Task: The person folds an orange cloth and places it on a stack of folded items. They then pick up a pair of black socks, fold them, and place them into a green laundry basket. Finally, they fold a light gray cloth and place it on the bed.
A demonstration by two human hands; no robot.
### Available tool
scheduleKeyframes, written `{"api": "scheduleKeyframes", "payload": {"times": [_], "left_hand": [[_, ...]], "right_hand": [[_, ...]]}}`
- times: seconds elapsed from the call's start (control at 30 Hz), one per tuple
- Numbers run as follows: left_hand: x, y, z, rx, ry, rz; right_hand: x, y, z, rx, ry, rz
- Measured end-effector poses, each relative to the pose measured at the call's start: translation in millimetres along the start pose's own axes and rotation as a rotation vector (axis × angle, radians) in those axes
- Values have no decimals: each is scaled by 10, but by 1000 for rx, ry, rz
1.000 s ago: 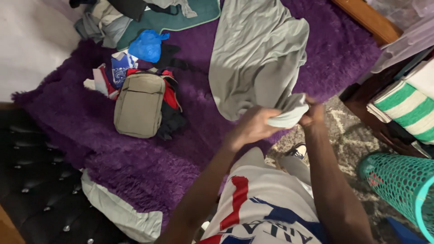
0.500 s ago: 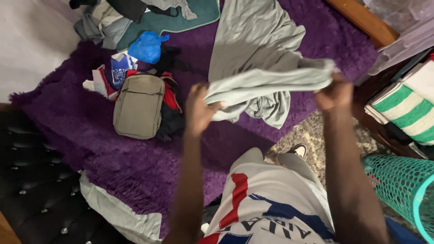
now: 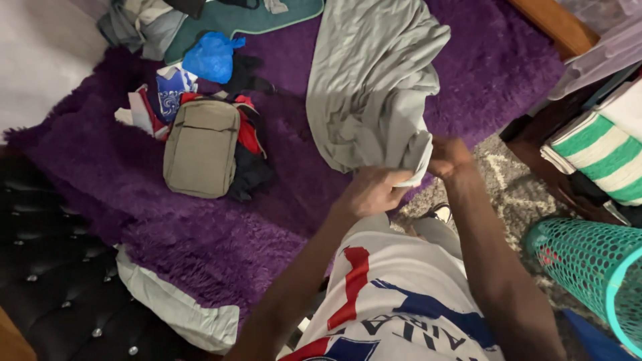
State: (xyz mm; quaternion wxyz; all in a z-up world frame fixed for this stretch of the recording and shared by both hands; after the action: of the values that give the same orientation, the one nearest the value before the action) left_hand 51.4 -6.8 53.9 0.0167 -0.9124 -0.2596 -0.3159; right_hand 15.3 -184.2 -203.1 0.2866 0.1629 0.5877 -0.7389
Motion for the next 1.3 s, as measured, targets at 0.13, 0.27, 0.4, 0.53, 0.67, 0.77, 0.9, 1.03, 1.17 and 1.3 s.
{"api": "scheduleKeyframes", "payload": {"times": [0.13,0.27,0.4,0.53,0.67,0.77,0.9,1.03,1.17,1.3], "left_hand": [[205,-49,-157,-16,-29,107],[340,-350,-187,-83,-212,172],[688,-638,760,139,-338,-45],[1379,-753,1296,163,62,-635],[1199,-306,605,18,110,-615],[851,68,69,-107,-100,-543],[760,185,286,74,-135,-584],[574,327,227,-116,-125,-516],[458,290,314,60,-79,-596],[489,254,302,40,-129,-620]], "right_hand": [[83,175,43,-43,204,-189],[-140,-131,343,-21,482,-230],[-473,-328,800,158,698,-35],[-1338,-1086,1094,630,-79,464],[-1822,-1536,389,590,-324,455],[-2056,-1687,183,605,-449,459],[-1962,-1868,310,811,-989,146],[-1965,-1961,379,1017,-1071,144],[-1973,-1928,284,1034,-1246,66],[-2015,-2050,256,1104,-1426,83]]}}
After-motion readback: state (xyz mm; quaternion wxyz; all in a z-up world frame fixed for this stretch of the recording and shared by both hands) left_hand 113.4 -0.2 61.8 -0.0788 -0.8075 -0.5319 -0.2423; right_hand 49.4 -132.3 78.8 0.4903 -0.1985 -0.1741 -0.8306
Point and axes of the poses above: each hand's wrist, its own y-axis towards the middle knuckle, its own x-axis out of the back of the hand, z = x × y, the point moved 9 cm from there along y, towards the middle knuckle, and after that the axes turned 1 degree about -y, right-handed, at the moved point
